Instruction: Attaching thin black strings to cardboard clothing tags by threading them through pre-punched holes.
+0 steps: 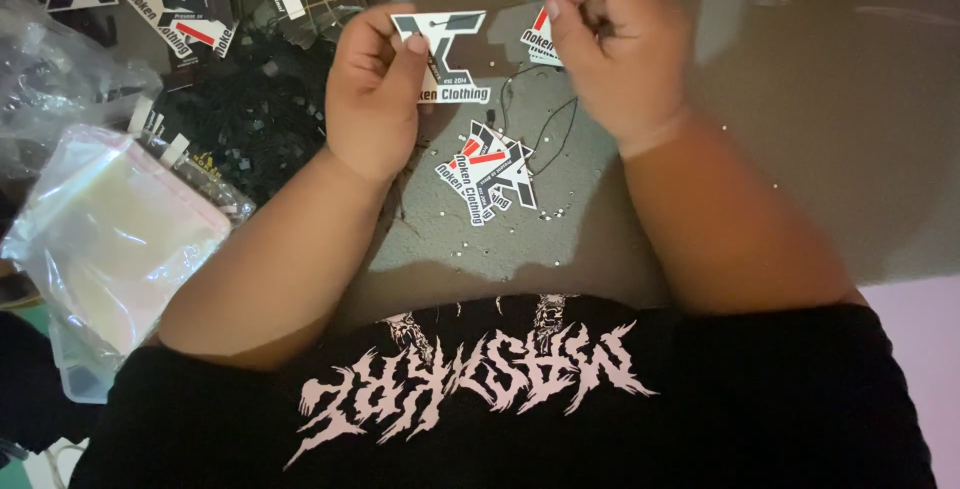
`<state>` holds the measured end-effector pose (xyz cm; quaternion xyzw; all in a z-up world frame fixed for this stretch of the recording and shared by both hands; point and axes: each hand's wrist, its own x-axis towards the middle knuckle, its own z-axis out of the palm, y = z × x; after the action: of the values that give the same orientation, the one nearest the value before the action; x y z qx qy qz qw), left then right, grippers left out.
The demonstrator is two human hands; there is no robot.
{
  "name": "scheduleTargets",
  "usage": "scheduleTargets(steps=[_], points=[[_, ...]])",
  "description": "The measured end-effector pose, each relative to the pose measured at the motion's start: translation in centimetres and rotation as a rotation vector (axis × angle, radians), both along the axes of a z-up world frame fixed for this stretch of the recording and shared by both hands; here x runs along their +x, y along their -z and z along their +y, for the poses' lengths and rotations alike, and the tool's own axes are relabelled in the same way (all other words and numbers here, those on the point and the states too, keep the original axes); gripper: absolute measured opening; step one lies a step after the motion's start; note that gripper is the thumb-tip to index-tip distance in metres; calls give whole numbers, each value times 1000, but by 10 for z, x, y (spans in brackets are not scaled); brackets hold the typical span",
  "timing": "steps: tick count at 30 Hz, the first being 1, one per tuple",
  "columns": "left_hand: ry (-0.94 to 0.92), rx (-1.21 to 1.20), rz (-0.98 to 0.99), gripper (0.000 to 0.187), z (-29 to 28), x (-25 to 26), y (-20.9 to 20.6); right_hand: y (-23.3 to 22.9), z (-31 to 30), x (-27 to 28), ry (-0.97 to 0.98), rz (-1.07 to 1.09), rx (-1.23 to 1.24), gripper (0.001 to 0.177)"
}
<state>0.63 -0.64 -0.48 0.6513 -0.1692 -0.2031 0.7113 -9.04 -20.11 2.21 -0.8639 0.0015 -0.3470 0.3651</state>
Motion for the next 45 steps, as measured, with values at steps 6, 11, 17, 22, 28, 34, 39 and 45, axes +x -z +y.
scheduleTargets(steps=[6,11,17,22,28,34,39,45], points=[[64,-115,-63,19,0,1,5,11,-12,8,173,-9,135,7],[41,-177,66,25,-1,2,10,18,-19,12,209,-2,234,7],[15,-63,38,23,-3,1,6,20,-20,12,166,14,220,10],[43,-35,-8,29,-3,0,6,21,-19,12,161,30,239,10],[99,265,-145,36,-3,-4,-5,21,-20,13,158,25,234,13],[128,261,-193,35,-2,-3,-11,26,-25,14,211,52,227,15],[160,317,-388,34,0,-6,-7,24,-27,16,225,193,266,13],[367,186,-891,23,5,-7,-2,31,-32,15,196,217,185,15]])
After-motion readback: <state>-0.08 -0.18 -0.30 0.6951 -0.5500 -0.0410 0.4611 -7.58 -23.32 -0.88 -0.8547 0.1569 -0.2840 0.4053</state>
